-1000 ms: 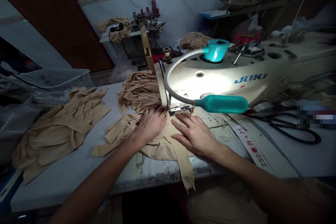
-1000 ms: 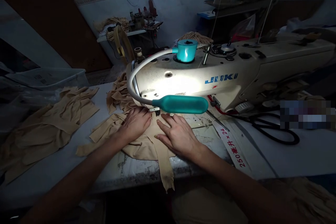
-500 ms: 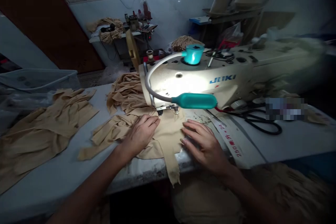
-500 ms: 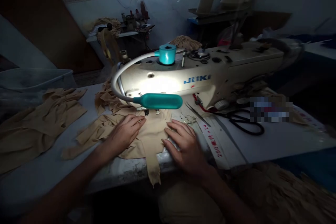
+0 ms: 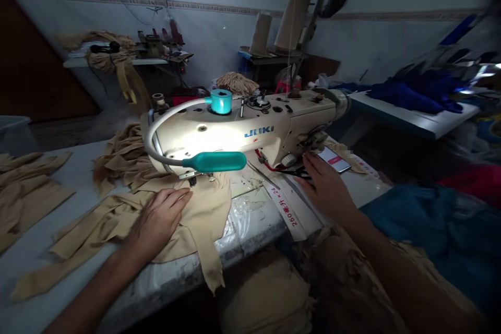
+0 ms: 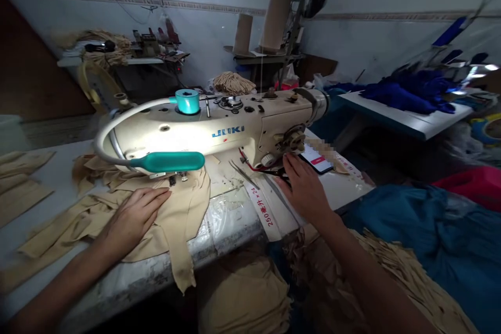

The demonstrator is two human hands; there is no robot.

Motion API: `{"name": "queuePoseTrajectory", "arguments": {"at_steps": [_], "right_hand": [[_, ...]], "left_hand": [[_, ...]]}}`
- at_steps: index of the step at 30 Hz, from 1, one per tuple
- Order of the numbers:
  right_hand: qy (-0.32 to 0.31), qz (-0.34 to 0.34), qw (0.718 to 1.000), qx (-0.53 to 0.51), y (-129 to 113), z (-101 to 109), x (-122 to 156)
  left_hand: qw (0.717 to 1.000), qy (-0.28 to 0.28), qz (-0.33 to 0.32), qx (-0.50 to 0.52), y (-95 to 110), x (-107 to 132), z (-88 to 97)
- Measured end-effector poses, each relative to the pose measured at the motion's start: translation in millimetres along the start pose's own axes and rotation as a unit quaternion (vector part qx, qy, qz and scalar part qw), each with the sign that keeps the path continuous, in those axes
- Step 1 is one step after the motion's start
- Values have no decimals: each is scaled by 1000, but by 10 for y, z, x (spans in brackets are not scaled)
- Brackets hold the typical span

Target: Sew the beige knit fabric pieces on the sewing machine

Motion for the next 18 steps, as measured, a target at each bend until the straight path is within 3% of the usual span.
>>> {"name": "queuePoseTrajectory", "arguments": {"at_steps": [6,10,12,15,18], "right_hand": [[-26,10,999,-31,201,-243,156],[4,13,999,-51,126,-183,135],[44,-6,998,-49,-121,-127,122],[114,-18,991,-75,-798,-153,103],[34,58,968,-241,-1648,-482,-41]], "left_hand": [[999,-33,-5,-21,93,-5,113],[999,-38,3,-26,92,1,113],[999,-35,3,-28,81,6,92],[999,-33,-2,-24,55,0,72],[999,-42,-9,-7,13,-28,93]]}}
Point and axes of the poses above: each hand's wrist, its own x-axis away from the middle knuckle, its own z-axis out of the back of the hand, y = z × x, the point moved 5 cm from there along -x, towards the middle knuckle, and after that the axes turned 13 degrees about -x, right-handed, at the moved point
